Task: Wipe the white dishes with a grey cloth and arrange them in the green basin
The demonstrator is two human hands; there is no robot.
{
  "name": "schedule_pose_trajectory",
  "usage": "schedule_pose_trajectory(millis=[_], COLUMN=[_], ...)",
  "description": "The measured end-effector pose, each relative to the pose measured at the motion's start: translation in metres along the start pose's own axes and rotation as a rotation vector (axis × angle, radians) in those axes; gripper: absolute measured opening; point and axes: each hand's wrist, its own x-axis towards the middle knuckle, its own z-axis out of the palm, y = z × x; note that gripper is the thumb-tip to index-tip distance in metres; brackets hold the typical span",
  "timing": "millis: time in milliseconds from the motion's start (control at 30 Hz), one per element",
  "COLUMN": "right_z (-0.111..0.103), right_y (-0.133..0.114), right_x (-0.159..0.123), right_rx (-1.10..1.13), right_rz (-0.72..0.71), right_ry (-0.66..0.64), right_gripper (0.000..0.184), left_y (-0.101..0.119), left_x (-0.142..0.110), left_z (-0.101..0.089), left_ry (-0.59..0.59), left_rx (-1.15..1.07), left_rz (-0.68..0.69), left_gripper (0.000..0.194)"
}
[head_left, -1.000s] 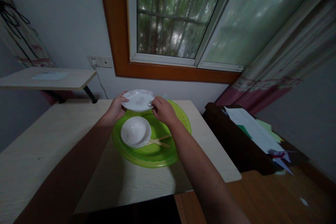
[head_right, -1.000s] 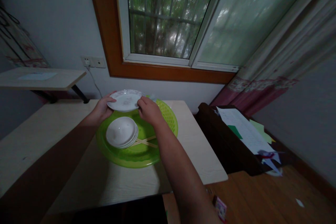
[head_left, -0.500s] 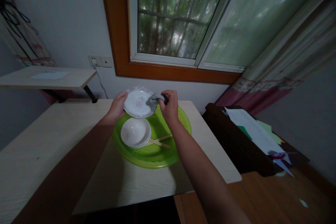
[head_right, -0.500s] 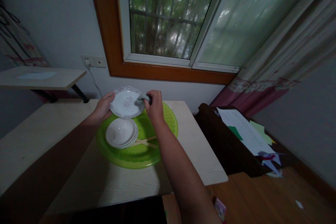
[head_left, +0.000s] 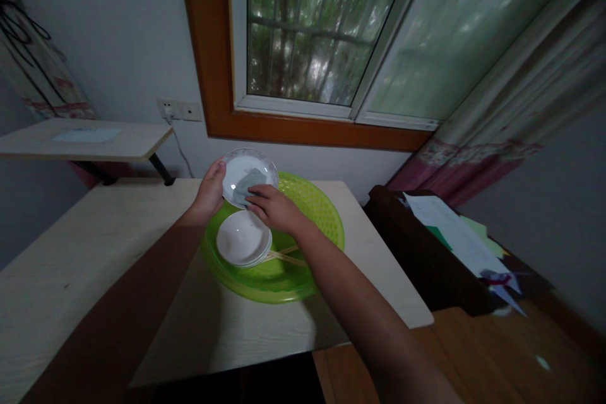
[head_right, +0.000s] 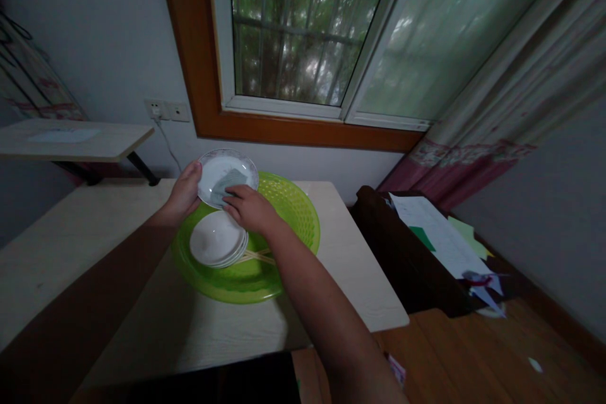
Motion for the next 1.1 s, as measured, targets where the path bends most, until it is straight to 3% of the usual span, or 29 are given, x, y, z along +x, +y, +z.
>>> schedule_pose_trajectory(millis=[133,300,467,633,767,933,1100], right_z=[0.005,0.008,0.001,-0.004,-0.007,-0.013,-0.012], right_y=[-0.011,-0.016,-0.021,-0.024,-0.021,-0.016,-0.011], right_x=[0.005,0.008,0.009,0.010,0.010,0.008,0.007], right_rx=[-0.033,-0.050,-0.076,-0.130,-0.201,-0.276,-0.264], right_rz=[-0.049,-0.075,-0.013,0.098,0.257,0.477,0.490], right_ry=[-0.061,-0.116,-0.155,-0.144,-0.068,0.014,-0.037], right_gripper=[0.045,0.050,0.053,0.056,0.059,0.058,0.053], left_y=[0.000,0.000,0.006,0.009,0.008,0.008,0.004], left_x=[0.001,-0.001,-0.004,-0.007,-0.007,-0.005,0.000], left_z=[0.000,0.000,0.001,0.003,0.004,0.000,-0.006], left_ry=[-0.062,-0.135,-0.294,-0.393,-0.359,-0.216,-0.109], left_rx=[0.064,0.298,0.534,0.609,0.580,0.531,0.422], left_rz=[0.047,0.185,0.207,0.208,0.253,0.278,0.293], left_gripper=[0.053,0.052,0.055,0.055,0.053,0.052,0.050])
